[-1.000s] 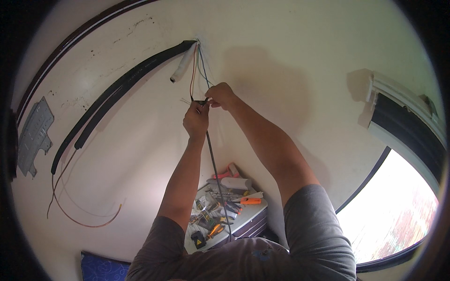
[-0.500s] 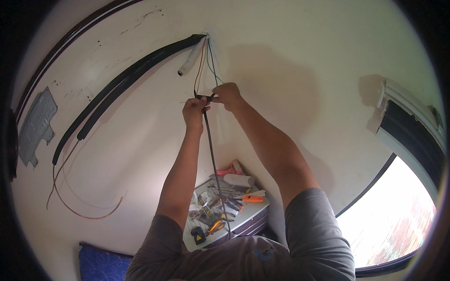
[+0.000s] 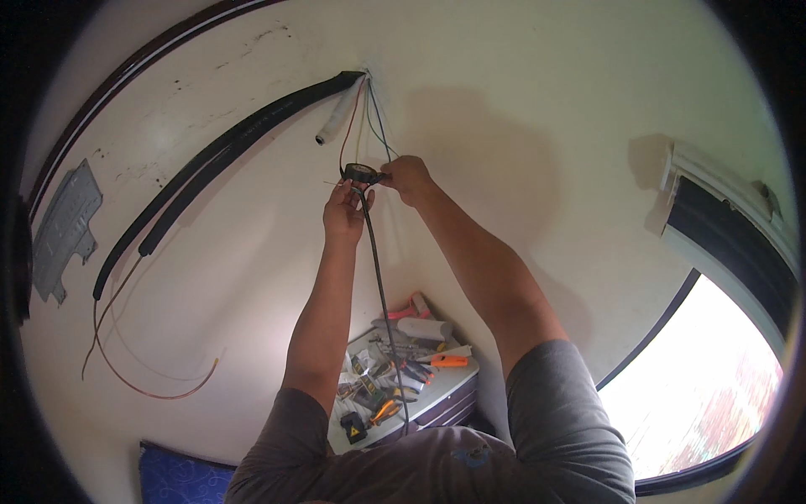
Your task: The person strips the insulation from several colored wires protruding from a ceiling hole, twists the exposed conductors together, and wraps the joints with electrical tape. The work is performed overhead with both hands while tools and materials rest on a nearby surface.
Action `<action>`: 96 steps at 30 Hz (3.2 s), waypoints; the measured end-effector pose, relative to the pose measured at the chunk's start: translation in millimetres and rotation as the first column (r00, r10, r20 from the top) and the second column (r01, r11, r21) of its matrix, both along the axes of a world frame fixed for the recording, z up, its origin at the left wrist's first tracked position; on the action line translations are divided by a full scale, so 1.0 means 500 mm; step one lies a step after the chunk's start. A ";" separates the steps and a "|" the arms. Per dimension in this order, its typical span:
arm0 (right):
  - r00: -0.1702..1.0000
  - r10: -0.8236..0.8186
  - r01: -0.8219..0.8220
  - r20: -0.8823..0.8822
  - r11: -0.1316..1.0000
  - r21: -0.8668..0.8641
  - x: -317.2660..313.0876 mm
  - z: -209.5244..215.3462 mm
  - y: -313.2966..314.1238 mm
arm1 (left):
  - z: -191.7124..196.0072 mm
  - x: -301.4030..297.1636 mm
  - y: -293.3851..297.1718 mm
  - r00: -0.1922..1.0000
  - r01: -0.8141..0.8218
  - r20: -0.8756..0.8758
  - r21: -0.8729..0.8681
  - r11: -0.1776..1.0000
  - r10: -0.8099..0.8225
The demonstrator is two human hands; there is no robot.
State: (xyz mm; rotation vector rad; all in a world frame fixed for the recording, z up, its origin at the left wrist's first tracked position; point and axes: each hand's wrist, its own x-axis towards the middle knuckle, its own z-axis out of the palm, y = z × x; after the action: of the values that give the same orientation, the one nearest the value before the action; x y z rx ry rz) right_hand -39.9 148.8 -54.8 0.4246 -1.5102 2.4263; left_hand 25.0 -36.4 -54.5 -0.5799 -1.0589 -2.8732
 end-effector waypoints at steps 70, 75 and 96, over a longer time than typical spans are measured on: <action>0.966 -0.094 0.221 -0.242 0.787 0.577 0.056 0.057 0.028 | 0.019 -0.022 0.015 0.986 0.143 -0.089 0.008 0.990 -0.142; 0.959 -0.147 0.130 0.242 0.988 0.085 0.064 0.066 0.022 | 0.027 0.008 0.011 0.980 -0.043 -0.200 -0.230 0.972 -0.004; 0.916 -0.375 0.239 0.146 0.800 0.551 0.123 0.113 -0.037 | 0.034 0.027 -0.002 0.883 -0.440 -0.425 -0.601 0.667 0.200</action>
State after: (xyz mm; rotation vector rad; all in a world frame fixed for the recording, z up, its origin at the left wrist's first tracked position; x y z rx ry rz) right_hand 21.8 130.5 1.6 -0.0499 -2.1633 1.8400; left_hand 38.3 -37.3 -37.7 -0.7482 -1.9236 -1.9129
